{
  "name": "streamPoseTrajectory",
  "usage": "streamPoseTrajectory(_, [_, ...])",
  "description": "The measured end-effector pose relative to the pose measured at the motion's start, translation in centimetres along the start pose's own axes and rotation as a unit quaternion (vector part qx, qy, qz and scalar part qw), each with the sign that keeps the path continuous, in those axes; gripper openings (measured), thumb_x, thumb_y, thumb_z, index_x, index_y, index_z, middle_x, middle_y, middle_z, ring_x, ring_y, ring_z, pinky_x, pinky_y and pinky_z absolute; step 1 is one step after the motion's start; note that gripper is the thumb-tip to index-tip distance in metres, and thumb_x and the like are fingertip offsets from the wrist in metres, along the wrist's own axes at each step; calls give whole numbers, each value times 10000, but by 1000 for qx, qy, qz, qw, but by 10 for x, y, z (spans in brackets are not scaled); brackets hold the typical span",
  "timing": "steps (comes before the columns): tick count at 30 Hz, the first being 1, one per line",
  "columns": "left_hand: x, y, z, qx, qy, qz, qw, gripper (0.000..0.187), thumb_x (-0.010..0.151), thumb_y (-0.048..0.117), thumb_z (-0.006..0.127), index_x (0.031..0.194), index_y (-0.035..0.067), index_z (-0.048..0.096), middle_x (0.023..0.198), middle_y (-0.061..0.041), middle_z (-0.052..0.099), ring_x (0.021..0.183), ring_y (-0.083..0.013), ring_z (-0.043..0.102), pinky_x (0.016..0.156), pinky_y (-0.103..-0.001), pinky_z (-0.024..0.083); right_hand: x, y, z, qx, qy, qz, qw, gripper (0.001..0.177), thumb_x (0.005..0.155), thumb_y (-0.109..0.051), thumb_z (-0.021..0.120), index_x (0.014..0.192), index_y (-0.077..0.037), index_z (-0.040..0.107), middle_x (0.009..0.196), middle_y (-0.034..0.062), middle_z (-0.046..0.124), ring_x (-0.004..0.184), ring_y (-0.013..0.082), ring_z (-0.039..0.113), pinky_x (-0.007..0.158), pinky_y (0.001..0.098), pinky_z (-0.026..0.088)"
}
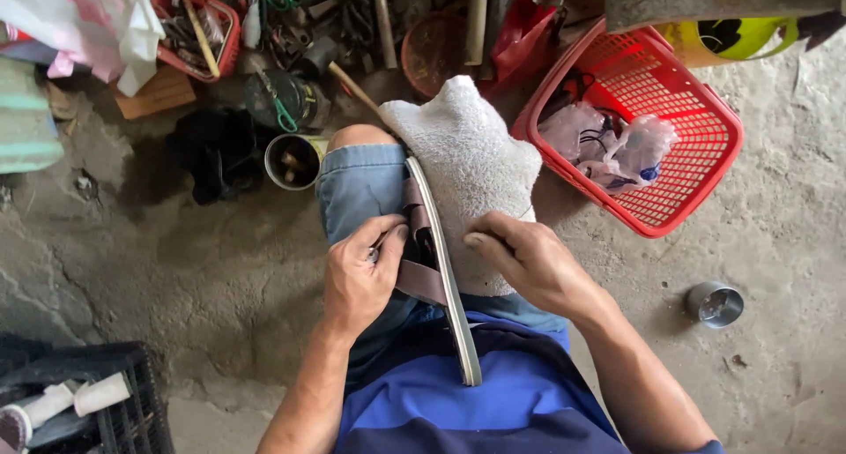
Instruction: Hand-stitching a leather sandal strap to the sole for repair.
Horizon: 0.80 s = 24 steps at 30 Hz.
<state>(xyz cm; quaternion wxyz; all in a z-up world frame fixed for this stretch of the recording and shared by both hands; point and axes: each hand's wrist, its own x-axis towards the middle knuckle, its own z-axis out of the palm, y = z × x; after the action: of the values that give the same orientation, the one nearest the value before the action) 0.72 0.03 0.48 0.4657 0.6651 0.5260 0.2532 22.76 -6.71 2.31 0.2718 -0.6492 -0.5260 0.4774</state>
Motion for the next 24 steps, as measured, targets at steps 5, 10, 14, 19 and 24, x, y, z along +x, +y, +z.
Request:
streamPoseTrajectory(5, [-1,-2,2,-46,-12,-11,999,109,978,163,694,989,97,780,826,-113,790,864,-268,792,733,-365,618,-6,8,8,81,31,15,996,228,955,-65,627,1127,-57,775,850,168,794,753,273,761,726,450,597])
streamPoseTrajectory(10, [-1,-4,5,-72,-7,-6,997,119,976,160,697,1000,79,781,845,-134,791,868,-288,788,734,-377,621,-20,76,-22,94,224,87,966,182,1055,-172,601,1181,-133,728,968,68,707,784,140,579,687,293,491])
streamPoseTrajectory(14, [-1,-8,6,-75,-16,9,997,107,971,156,705,1008,94,785,851,-130,790,878,-297,786,748,-382,622,-38,119,-36,324,317,76,888,140,1112,-104,514,1113,-3,612,714,13,360,704,119,431,614,218,452])
streamPoseTrajectory(19, [1,-10,3,-56,-60,40,996,173,993,153,629,1065,44,743,974,-50,792,845,-141,743,759,-273,583,-24,28,-40,600,46,-165,782,258,1063,-128,445,1076,-52,691,1276,160,682,1103,324,598,934,448,502])
streamPoseTrajectory(24, [-1,-10,4,-49,-57,13,997,215,974,174,637,1080,31,757,1018,-70,804,919,-144,765,803,-269,599,-4,-30,-21,109,88,23,990,283,1024,7,503,1203,-52,714,679,59,674,509,87,540,516,194,435])
